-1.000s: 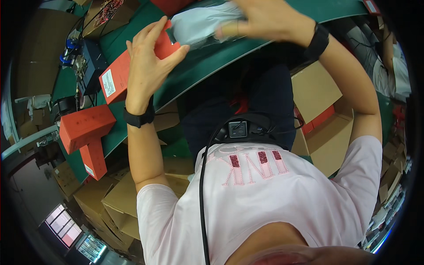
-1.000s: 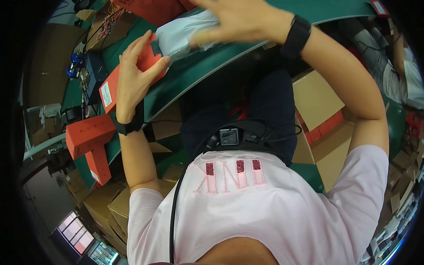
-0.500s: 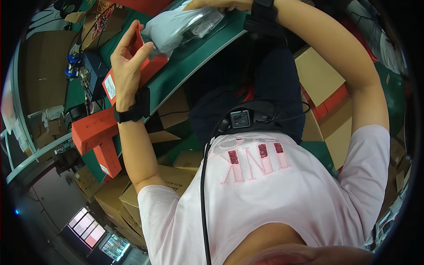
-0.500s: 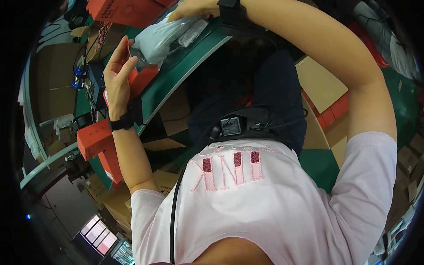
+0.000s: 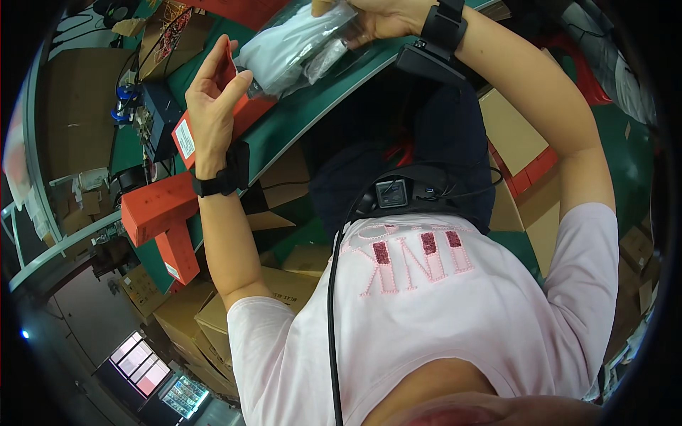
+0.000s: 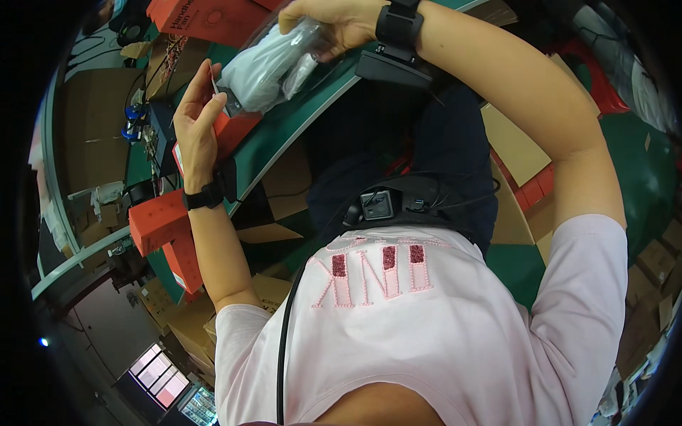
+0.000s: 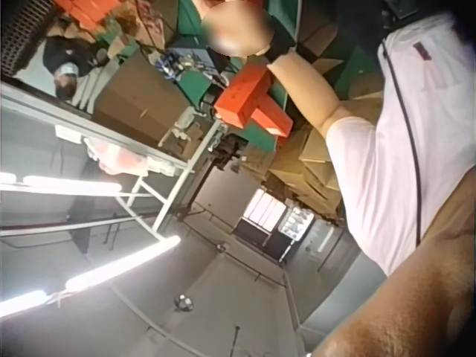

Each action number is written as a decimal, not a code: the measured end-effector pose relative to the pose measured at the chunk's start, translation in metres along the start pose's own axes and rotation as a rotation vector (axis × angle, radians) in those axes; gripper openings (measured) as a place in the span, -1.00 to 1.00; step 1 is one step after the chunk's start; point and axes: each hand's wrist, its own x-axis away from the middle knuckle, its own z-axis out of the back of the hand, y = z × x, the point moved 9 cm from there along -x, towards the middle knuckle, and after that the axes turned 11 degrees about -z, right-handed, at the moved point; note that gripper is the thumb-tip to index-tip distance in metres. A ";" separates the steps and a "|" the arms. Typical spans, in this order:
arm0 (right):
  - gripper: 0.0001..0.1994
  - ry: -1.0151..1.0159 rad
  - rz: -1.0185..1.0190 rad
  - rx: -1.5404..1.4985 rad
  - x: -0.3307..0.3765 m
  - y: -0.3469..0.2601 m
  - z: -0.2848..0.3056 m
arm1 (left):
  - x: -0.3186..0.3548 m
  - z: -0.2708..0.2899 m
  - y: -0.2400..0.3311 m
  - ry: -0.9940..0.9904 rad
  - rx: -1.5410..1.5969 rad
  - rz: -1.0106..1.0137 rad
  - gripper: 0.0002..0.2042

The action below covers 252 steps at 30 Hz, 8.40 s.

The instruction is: The person packages handheld electronic devices by hand, placing each device into a protective sleeve, then inserting the sleeved device into a red box.

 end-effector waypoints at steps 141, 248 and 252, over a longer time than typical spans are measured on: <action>-0.67 0.086 0.028 -0.250 0.020 0.037 -0.018 | 0.111 -0.026 0.021 0.294 -0.936 -0.540 -0.26; -0.63 0.100 0.693 1.593 0.205 -0.098 -0.216 | 0.051 0.006 0.149 -0.047 -0.830 -1.093 -0.60; -0.64 0.123 0.751 1.611 0.208 -0.096 -0.219 | 0.055 0.009 0.150 -0.026 -0.885 -1.223 -0.67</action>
